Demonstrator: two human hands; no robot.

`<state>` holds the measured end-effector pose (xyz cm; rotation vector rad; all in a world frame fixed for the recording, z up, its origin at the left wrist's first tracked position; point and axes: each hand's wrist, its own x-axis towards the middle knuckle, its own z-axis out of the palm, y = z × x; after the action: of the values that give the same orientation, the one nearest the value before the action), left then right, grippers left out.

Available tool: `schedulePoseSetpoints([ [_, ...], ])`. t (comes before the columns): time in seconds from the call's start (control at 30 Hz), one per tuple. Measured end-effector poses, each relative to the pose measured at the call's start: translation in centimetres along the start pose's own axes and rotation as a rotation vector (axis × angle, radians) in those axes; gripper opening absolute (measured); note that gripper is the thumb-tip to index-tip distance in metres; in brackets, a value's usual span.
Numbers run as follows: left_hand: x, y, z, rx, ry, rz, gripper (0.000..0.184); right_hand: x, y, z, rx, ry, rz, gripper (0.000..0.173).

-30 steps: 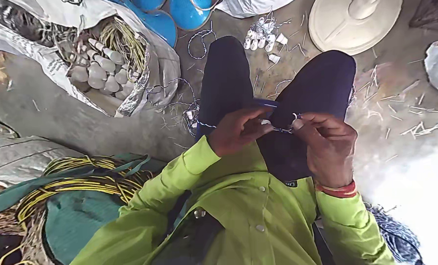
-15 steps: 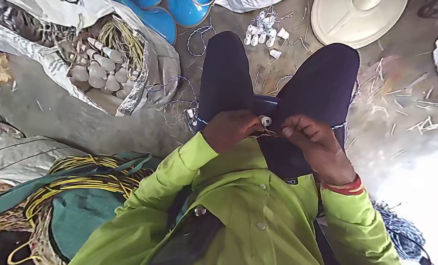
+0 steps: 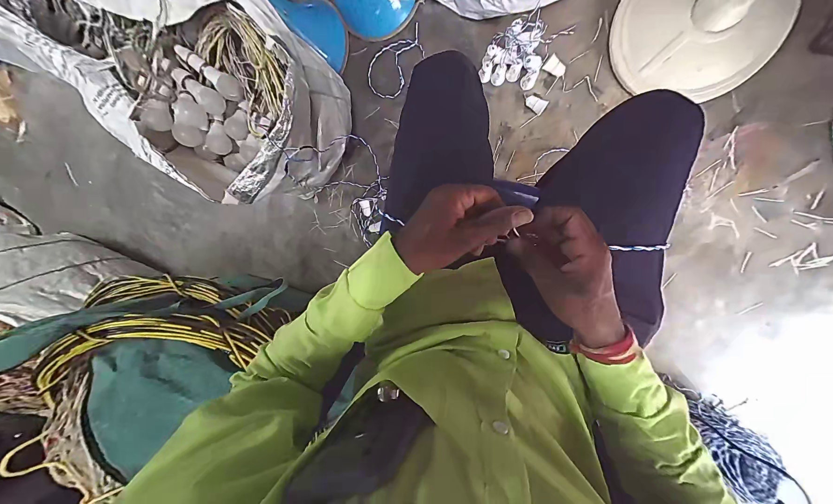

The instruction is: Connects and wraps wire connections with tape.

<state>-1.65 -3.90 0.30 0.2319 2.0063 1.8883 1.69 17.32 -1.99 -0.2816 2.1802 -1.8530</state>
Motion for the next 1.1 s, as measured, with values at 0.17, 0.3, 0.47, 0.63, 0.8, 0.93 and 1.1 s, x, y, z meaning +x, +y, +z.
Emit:
schedulePoseSetpoints([
  [0.17, 0.1, -1.8, -0.8, 0.148, 0.165, 0.033, 0.027, 0.0, 0.2, -0.6, 0.131, 0.106, 0.074, 0.017],
  [0.3, -0.9, -3.5, -3.2, 0.61, -0.181, 0.081, 0.033, -0.3, 0.4, -1.8, 0.358, 0.154, 0.144, 0.015],
  [0.47, -1.1, -3.3, -4.2, 0.48, -0.457, 0.023, 0.03, -0.3, 0.0, -2.4, 0.319, 0.189, 0.148, 0.015],
  [0.63, -1.1, -2.4, -3.6, 0.221, -0.399, -0.13, 0.021, -0.5, -0.4, -1.8, -0.189, 0.02, -0.008, 0.018],
  [0.8, -1.3, -2.0, -3.4, 0.173, -0.343, -0.126, 0.019, -0.3, -0.3, -1.4, -0.348, -0.125, 0.006, 0.021],
  [0.93, -1.4, -1.2, -3.1, 0.16, -0.314, -0.164, 0.019, -0.1, -0.9, -1.4, -0.346, -0.132, 0.0, 0.016],
  [1.1, -1.6, -1.2, -2.8, 0.37, -0.246, 0.056, 0.017, -0.3, -0.9, -1.1, -0.307, -0.1, 0.021, 0.017],
])
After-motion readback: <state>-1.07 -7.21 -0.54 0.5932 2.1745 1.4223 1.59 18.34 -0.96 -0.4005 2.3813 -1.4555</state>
